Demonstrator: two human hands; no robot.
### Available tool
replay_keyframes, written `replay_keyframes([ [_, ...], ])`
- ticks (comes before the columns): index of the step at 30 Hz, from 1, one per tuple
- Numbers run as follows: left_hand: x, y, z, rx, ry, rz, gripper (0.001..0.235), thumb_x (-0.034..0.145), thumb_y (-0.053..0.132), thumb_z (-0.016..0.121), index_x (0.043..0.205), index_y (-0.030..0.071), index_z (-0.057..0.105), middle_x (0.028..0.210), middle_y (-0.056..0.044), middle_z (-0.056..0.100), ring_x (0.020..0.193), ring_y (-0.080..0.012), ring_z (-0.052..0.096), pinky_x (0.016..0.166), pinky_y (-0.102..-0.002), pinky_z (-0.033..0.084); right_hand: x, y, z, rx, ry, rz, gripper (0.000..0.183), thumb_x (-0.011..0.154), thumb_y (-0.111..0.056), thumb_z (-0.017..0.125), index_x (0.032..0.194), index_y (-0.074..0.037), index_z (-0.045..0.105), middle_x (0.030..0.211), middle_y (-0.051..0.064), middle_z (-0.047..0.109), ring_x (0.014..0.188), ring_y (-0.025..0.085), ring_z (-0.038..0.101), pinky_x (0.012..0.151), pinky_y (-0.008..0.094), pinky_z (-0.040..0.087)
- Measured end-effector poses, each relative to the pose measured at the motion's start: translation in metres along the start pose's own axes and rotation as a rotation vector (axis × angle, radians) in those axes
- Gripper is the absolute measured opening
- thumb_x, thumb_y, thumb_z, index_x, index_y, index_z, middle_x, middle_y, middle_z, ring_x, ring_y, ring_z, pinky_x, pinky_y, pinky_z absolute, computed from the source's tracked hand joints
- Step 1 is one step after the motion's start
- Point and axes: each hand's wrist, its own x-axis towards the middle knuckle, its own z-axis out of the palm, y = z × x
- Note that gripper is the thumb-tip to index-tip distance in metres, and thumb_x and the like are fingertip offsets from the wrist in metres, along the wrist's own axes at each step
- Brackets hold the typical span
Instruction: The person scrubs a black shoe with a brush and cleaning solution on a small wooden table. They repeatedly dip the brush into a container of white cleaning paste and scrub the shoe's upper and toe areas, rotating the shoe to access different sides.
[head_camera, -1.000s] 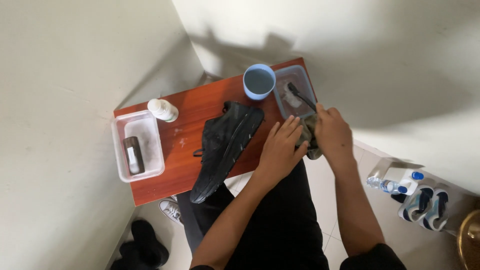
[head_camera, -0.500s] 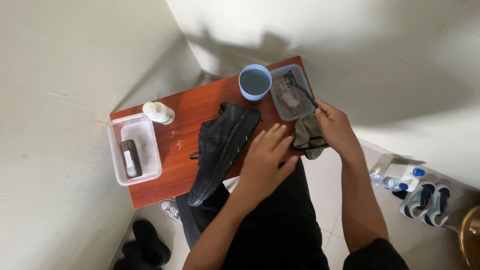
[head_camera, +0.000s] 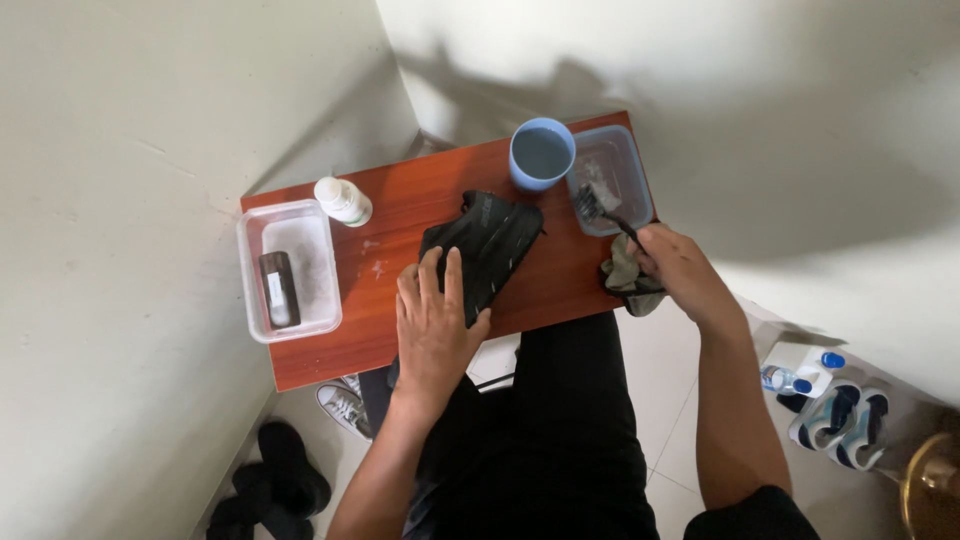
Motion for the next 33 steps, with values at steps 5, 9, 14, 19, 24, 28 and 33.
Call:
replay_keyframes([
  [5, -0.003, -0.016, -0.010, -0.074, -0.103, 0.028, 0.089, 0.062, 0.021, 0.091, 0.140, 0.004, 0.054, 0.135, -0.021, 0.051, 0.113, -0.0413, 0.054, 0.087, -0.050, 0.055, 0.008, -0.015, 0.013, -0.525, 0.041, -0.056, 0.059, 0.110, -0.051, 0.049, 0.077, -0.005, 0.066, 0.058, 0.013, 0.054, 0.055, 0.028, 0.048, 0.059, 0.040, 0.039],
  [9, -0.015, -0.026, -0.011, -0.095, -0.228, 0.035, 0.084, 0.063, 0.018, 0.088, 0.137, 0.009, 0.051, 0.136, -0.016, 0.049, 0.114, -0.0386, 0.055, 0.087, -0.049, 0.057, 0.018, -0.017, 0.018, -0.803, 0.083, -0.198, 0.068, 0.109, -0.062, 0.049, 0.064, -0.012, 0.051, 0.050, 0.005, 0.045, 0.050, 0.021, 0.044, 0.064, 0.032, 0.040],
  [14, -0.021, -0.034, -0.022, -0.017, -0.274, 0.091, 0.084, 0.060, 0.020, 0.090, 0.136, 0.012, 0.053, 0.135, -0.015, 0.049, 0.114, -0.0373, 0.055, 0.090, -0.050, 0.056, 0.020, -0.024, 0.022, -1.079, 0.028, -0.323, 0.071, 0.108, -0.064, 0.047, 0.063, -0.010, 0.054, 0.053, 0.008, 0.050, 0.058, 0.025, 0.052, 0.073, 0.036, 0.040],
  [19, -0.019, -0.019, -0.013, 0.140, -0.120, 0.200, 0.072, 0.053, 0.015, 0.080, 0.122, 0.018, 0.061, 0.128, -0.014, 0.052, 0.111, -0.0372, 0.054, 0.091, -0.047, 0.047, 0.019, -0.026, 0.032, -1.125, -0.108, -0.316, 0.070, 0.105, -0.068, 0.045, 0.069, -0.011, 0.063, 0.065, 0.009, 0.061, 0.071, 0.022, 0.059, 0.077, 0.034, 0.040],
  [24, 0.001, 0.008, -0.011, 0.139, -0.003, 0.200, 0.101, 0.036, 0.050, 0.095, 0.124, 0.015, 0.063, 0.143, -0.024, 0.051, 0.135, -0.0459, 0.046, 0.116, -0.064, 0.027, 0.027, -0.022, 0.041, -1.113, -0.133, -0.294, 0.081, 0.106, -0.074, 0.036, 0.069, -0.009, 0.067, 0.067, 0.009, 0.062, 0.075, 0.024, 0.057, 0.083, 0.036, 0.038],
  [28, 0.010, 0.016, -0.001, 0.178, -0.033, 0.200, 0.103, 0.042, 0.054, 0.094, 0.133, 0.017, 0.064, 0.149, -0.019, 0.052, 0.145, -0.0405, 0.041, 0.123, -0.062, 0.019, 0.035, -0.013, 0.031, -1.162, -0.121, -0.348, 0.081, 0.107, -0.073, 0.039, 0.064, -0.008, 0.062, 0.066, 0.011, 0.059, 0.075, 0.024, 0.055, 0.084, 0.035, 0.037],
  [33, 0.012, 0.016, 0.006, 0.284, -0.195, 0.218, 0.098, 0.067, 0.065, 0.082, 0.146, 0.015, 0.053, 0.149, -0.012, 0.052, 0.145, -0.0357, 0.039, 0.122, -0.065, 0.019, 0.033, -0.006, 0.044, -1.232, -0.078, -0.446, 0.075, 0.101, -0.078, 0.042, 0.068, -0.016, 0.068, 0.072, 0.006, 0.068, 0.081, 0.019, 0.059, 0.090, 0.034, 0.038],
])
